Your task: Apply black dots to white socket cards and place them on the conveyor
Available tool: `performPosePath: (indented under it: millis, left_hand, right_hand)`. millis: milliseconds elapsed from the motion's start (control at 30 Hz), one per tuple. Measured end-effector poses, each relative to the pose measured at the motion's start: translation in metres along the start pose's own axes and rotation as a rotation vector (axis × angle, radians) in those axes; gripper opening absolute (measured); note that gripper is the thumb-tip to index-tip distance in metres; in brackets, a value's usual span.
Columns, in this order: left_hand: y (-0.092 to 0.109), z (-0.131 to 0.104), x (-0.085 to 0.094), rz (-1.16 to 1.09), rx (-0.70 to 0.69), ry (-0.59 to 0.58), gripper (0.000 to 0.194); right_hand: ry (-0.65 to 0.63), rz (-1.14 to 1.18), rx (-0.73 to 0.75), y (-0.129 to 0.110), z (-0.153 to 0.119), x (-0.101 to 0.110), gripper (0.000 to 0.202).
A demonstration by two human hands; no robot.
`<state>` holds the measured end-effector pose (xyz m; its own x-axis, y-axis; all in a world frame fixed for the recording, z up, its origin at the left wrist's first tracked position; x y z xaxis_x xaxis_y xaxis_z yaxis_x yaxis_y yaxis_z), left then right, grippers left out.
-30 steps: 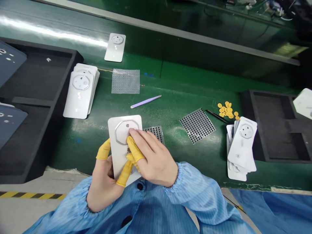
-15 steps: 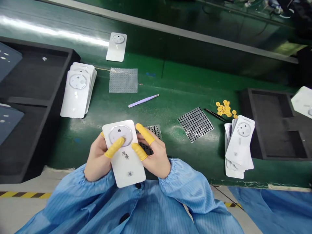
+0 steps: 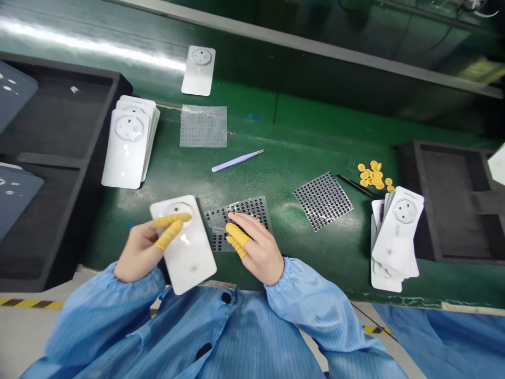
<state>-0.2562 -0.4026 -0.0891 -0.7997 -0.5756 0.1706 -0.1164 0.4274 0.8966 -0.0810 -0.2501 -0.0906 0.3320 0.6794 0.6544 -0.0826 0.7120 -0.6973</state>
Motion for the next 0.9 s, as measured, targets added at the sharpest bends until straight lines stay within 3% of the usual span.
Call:
performPosePath:
  millis: [100, 200, 433, 500, 600, 733, 900]
  left_hand:
    - [0.008, -0.001, -0.034, -0.210, 0.035, -0.185, 0.045]
    - [0.016, 0.000, -0.051, -0.306, 0.040, -0.216, 0.036]
    - [0.019, -0.001, -0.044, -0.265, 0.025, -0.094, 0.029]
    - [0.019, -0.001, -0.047, -0.228, 0.011, -0.113, 0.026]
    - [0.020, -0.002, -0.052, -0.107, -0.058, -0.183, 0.023]
    - [0.020, -0.003, -0.052, 0.205, -0.210, -0.141, 0.031]
    - [0.018, 0.001, -0.052, 0.418, -0.333, -0.112, 0.025]
  right_hand:
    - [-0.040, -0.011, 0.029, -0.008, 0.003, 0.009, 0.047]
    - [-0.077, 0.004, 0.047, -0.011, 0.009, 0.015, 0.040]
    - [-0.067, 0.138, -0.005, -0.017, 0.033, 0.032, 0.030]
    - [-0.026, 0.075, 0.028, -0.019, 0.038, 0.032, 0.021]
    - [-0.019, -0.088, 0.142, -0.020, 0.043, 0.024, 0.017]
    - [-0.011, -0.168, 0.233, -0.014, 0.041, 0.007, 0.020]
    - [0.032, 0.039, 0.083, 0.000, 0.038, -0.008, 0.016]
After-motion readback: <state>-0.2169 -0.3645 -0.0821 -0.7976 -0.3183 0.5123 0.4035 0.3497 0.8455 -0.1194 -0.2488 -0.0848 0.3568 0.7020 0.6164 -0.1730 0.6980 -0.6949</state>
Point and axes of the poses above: each hand's wrist, its own z-axis towards the middle knuckle, its own x-axis out of the back of the hand, y = z × x, the point moved 3 cm from there along z, towards the middle knuckle, and after that the axes turned 11 degrees about -y, right-handed, at the moved point
